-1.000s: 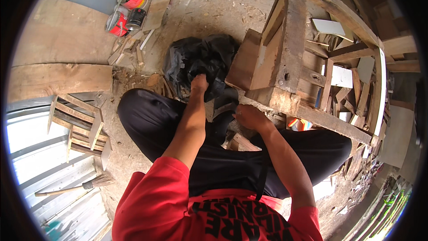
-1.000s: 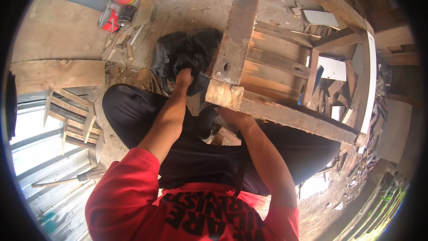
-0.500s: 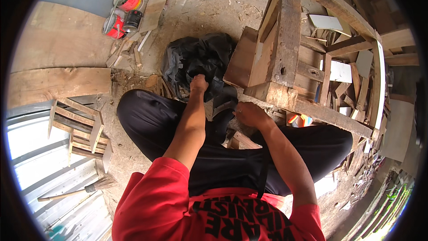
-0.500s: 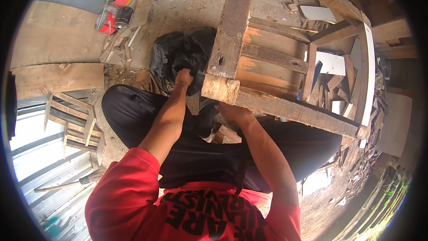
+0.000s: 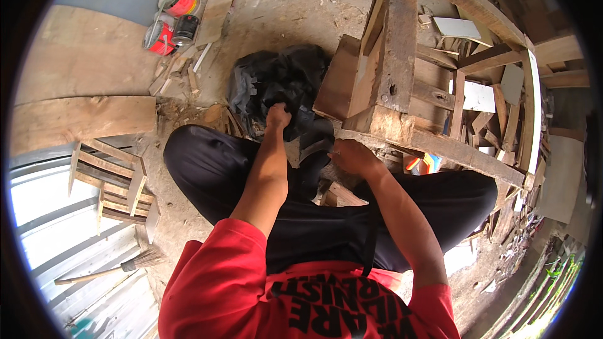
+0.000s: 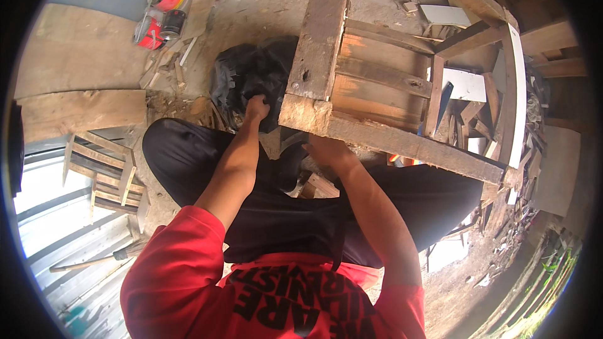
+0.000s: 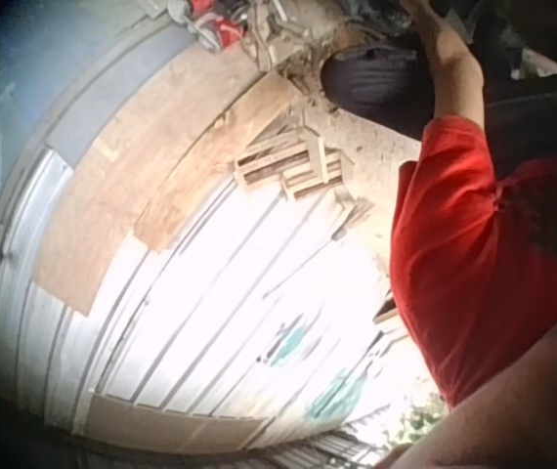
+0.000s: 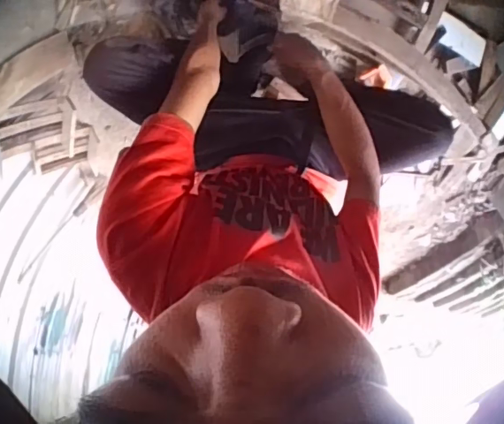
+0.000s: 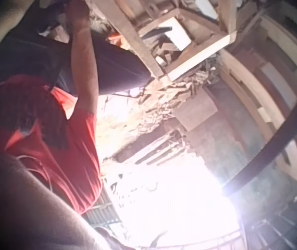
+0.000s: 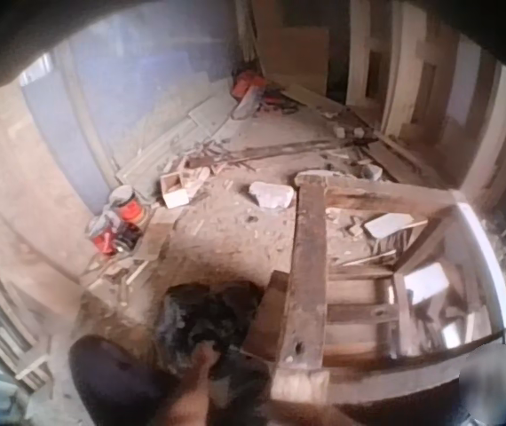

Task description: The person assembles a wooden frame by hand, aligning pieces and securing them with nails using a hammer. They adjust the frame and hammer nails into place while sitting on the floor.

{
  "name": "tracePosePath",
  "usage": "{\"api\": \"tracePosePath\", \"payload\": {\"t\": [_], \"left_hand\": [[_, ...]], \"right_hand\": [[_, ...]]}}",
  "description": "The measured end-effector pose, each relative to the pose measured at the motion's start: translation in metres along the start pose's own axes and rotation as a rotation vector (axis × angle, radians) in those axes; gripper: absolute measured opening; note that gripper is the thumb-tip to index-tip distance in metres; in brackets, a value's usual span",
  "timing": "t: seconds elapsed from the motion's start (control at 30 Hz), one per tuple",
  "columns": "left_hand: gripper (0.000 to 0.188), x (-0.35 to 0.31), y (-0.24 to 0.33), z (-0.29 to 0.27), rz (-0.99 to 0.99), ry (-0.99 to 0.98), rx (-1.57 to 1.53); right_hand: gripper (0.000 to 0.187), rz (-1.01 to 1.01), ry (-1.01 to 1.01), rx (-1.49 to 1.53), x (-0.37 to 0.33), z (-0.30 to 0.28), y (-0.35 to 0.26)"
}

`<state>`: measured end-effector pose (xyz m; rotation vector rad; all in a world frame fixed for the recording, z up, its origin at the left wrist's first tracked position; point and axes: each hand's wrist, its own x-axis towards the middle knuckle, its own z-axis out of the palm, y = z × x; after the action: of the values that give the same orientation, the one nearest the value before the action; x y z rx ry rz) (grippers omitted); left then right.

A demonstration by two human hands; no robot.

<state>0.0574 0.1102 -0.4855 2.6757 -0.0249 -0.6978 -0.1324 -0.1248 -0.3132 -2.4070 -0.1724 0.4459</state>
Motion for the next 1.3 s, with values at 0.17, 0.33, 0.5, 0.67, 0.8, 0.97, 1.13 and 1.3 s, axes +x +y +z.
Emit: {"api": "tracePosePath", "payload": {"t": [0.17, 0.33, 0.5, 0.67, 0.8, 0.97, 1.13, 1.3], "left_hand": [[0.038, 0.002, -0.017, 0.003, -0.009, 0.159, -0.068], [0.035, -0.017, 0.015, -0.016, -0.14, 0.495, -0.156], [0.037, -0.028, 0.023, -0.026, 0.001, 0.124, 0.077], [0.037, -0.02, 0.01, -0.005, 0.056, 0.108, 0.258], [0.037, -0.013, 0.023, -0.003, 0.016, -0.044, 0.352], [0.039, -0.023, 0.036, -0.012, -0.012, 0.013, 0.207], [0.039, -0.027, 0.024, -0.038, -0.072, 0.071, 0.019], [0.018, -0.034, 0.034, -0.114, -0.079, -0.128, -0.252]], "right_hand": [[0.033, 0.052, -0.063, 0.047, 0.006, 0.009, -0.001], [0.034, 0.082, -0.077, 0.033, 0.006, 0.011, 0.005], [0.032, 0.072, -0.055, 0.059, 0.006, 0.012, 0.005], [0.032, 0.024, -0.012, 0.033, 0.003, 0.012, 0.005], [0.033, -0.008, 0.024, 0.026, 0.0, 0.006, 0.001], [0.035, 0.094, -0.087, 0.034, 0.004, 0.011, 0.008], [0.036, 0.109, -0.187, 0.023, 0.012, 0.002, -0.007], [0.038, 0.059, -0.194, -0.035, 0.018, -0.002, -0.027]]}}
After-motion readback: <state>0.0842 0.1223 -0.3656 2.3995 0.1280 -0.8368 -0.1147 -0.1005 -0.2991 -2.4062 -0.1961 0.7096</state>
